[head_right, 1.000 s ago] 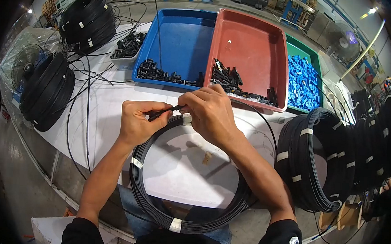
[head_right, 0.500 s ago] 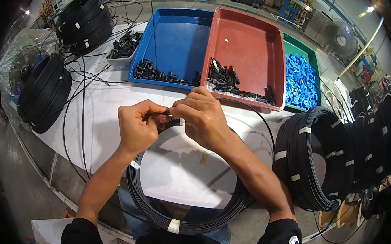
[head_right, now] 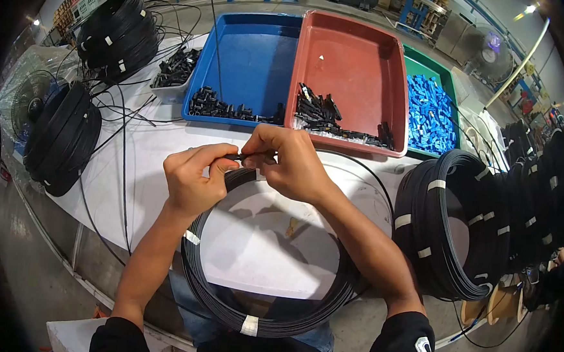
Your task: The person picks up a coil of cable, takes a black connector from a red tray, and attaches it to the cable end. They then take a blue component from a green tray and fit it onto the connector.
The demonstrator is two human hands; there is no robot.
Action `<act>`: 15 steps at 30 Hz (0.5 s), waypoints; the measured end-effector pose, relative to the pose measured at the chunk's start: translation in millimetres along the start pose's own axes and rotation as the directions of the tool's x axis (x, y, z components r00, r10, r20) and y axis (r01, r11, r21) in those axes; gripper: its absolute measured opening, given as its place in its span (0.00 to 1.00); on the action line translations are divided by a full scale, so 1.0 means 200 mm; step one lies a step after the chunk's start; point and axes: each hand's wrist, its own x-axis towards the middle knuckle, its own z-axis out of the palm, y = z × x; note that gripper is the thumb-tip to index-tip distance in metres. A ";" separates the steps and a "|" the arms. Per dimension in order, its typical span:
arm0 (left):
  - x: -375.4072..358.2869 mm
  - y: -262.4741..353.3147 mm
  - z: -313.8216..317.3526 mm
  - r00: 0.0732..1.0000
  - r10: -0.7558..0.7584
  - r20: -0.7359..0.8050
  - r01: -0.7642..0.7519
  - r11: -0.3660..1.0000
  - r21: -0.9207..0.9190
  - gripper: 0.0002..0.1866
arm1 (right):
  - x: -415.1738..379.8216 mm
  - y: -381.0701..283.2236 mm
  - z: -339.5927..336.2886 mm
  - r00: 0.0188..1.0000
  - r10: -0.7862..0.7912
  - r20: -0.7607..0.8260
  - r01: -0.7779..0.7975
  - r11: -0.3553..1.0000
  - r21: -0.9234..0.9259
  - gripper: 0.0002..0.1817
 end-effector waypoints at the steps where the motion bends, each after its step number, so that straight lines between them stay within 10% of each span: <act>1: 0.01 -0.01 0.00 0.995 -0.094 0.010 0.095 0.990 -0.105 0.07 | 0.00 0.00 0.00 0.998 -0.060 -0.032 0.057 0.994 -0.096 0.07; 9: 0.01 -0.09 -0.05 0.995 -0.070 0.067 0.084 0.970 -0.229 0.06 | -0.01 0.02 0.01 0.986 -0.156 -0.062 0.136 0.957 -0.255 0.08; 15: -0.03 -0.03 0.03 0.827 -0.533 0.179 0.561 0.753 -0.346 0.04 | -0.02 0.04 0.03 0.904 -0.415 -0.106 0.310 0.805 -0.507 0.10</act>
